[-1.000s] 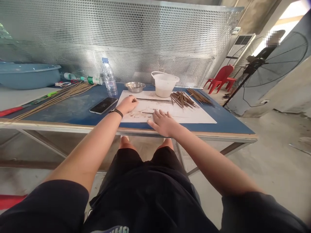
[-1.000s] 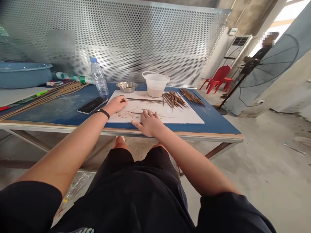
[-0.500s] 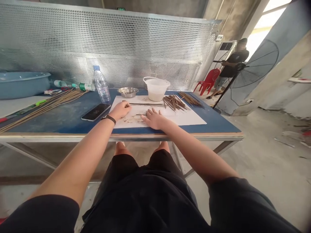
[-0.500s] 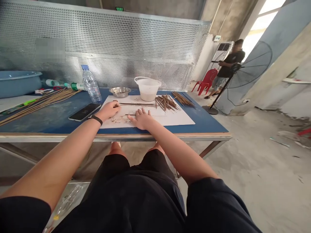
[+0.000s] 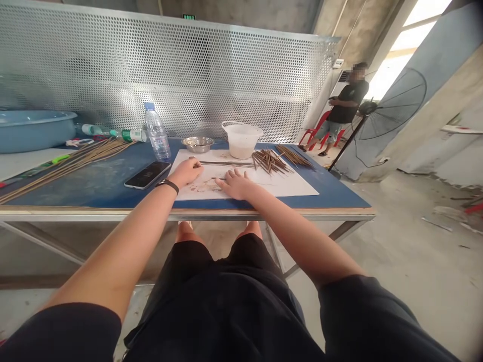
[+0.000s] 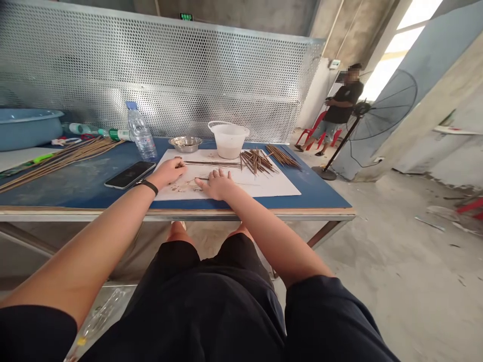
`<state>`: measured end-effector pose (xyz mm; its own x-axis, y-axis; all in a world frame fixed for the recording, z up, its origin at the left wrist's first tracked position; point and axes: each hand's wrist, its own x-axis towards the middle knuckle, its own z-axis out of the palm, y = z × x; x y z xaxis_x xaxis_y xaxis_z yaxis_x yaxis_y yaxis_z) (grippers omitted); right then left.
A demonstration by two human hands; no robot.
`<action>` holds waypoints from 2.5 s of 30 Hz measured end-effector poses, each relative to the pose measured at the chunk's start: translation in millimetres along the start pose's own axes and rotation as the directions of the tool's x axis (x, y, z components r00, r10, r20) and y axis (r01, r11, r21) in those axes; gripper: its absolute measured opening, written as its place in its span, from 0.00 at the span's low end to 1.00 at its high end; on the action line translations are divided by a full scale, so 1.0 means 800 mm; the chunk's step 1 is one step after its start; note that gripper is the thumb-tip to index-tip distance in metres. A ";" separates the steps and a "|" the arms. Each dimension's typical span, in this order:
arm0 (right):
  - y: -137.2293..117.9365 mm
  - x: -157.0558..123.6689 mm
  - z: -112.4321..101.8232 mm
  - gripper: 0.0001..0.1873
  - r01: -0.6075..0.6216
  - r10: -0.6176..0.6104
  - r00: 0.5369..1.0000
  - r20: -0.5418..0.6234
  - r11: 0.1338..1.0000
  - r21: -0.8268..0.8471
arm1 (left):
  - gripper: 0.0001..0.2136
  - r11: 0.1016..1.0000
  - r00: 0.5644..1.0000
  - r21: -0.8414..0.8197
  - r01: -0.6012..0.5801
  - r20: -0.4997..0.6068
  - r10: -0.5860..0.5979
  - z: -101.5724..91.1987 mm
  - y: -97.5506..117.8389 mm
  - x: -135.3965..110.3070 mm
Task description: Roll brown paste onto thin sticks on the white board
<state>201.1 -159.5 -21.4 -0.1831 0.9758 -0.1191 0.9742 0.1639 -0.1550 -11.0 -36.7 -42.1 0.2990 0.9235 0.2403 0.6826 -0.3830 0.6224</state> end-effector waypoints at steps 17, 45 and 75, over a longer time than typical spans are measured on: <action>0.004 -0.019 0.015 0.53 0.007 -0.007 1.000 -0.025 1.000 -0.013 | 0.08 1.000 1.000 -0.003 -0.005 0.021 0.005 0.002 -0.007 0.004; 0.016 -0.022 0.008 0.52 -0.012 0.012 1.000 0.004 1.000 -0.014 | 0.07 1.000 1.000 -0.019 -0.009 -0.006 0.008 0.004 -0.014 0.006; 0.041 -0.067 0.014 0.50 0.057 -0.057 0.991 -0.124 0.998 -0.007 | 0.08 0.999 0.999 0.006 0.050 0.001 -0.050 -0.002 0.003 0.001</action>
<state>241.2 -208.1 -30.8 -0.2209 0.9752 0.0122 0.9631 0.2201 -0.1550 -10.3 -37.0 -39.4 0.2646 0.9416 0.2082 0.7005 -0.3361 0.6296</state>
